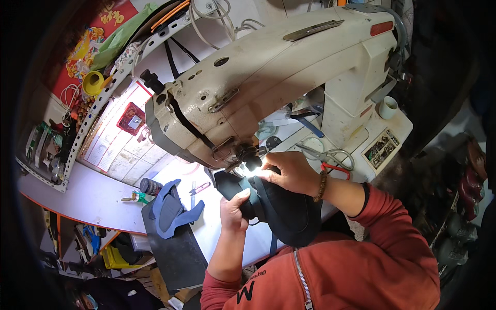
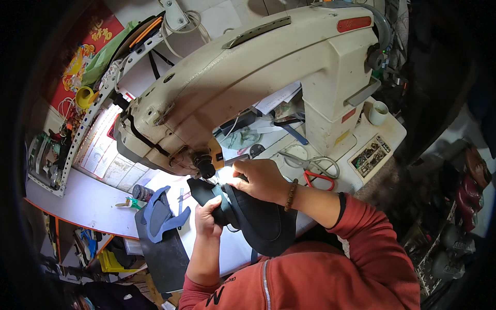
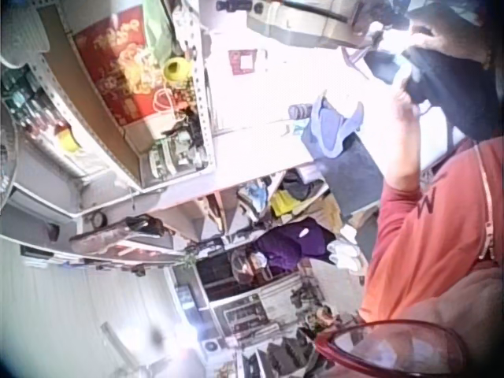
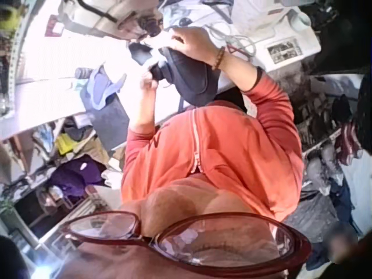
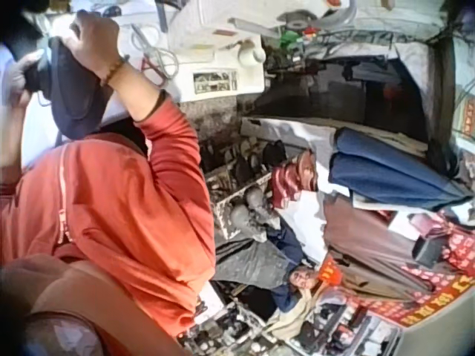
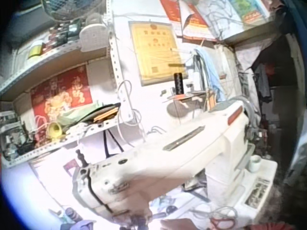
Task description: The person cuts a black rubber mat with scissors, then aligns and sews a black fabric piece onto the mat using a sewing machine. The person handles the mat and fabric, trims edges, and guides the material under the needle.
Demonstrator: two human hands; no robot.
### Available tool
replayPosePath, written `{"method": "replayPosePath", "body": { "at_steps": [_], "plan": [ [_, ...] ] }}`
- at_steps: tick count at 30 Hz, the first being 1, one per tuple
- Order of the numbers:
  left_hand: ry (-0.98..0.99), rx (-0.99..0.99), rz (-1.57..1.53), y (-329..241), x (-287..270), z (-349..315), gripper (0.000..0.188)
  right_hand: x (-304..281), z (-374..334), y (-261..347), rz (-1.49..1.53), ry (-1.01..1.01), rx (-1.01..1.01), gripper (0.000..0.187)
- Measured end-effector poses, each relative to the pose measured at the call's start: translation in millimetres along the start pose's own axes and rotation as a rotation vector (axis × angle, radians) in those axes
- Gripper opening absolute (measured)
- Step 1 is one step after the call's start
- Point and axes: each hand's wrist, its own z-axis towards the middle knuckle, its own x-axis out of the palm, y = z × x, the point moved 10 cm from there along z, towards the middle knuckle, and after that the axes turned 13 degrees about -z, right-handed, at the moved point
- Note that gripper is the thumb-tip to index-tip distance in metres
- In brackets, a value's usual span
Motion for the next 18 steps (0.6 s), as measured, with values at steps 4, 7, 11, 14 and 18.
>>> {"method": "replayPosePath", "body": {
  "at_steps": [4,7,11,14,18],
  "plan": [
    [-0.088,-0.059,0.002,-1.5,-15.8,16.3,0.028,3.6,7.3,-1.3,-0.056,-0.05,-0.021,0.023],
    [-0.095,-0.047,0.062,-5.6,-19.1,19.9,0.028,8.5,8.3,-6.4,-0.058,-0.075,-0.01,0.022],
    [-0.053,-0.005,0.138,-12.6,-4.8,21.2,0.027,8.8,7.8,-13.1,-0.019,-0.101,-0.011,0.021],
    [-0.107,0.004,0.195,-16.1,-1.7,21.6,0.027,9.5,8.3,-16.6,-0.024,-0.094,-0.004,0.018],
    [-0.074,0.006,0.147,-16.1,3.2,22.4,0.028,10.9,9.2,-17.9,-0.026,-0.094,-0.004,0.018]
  ]
}}
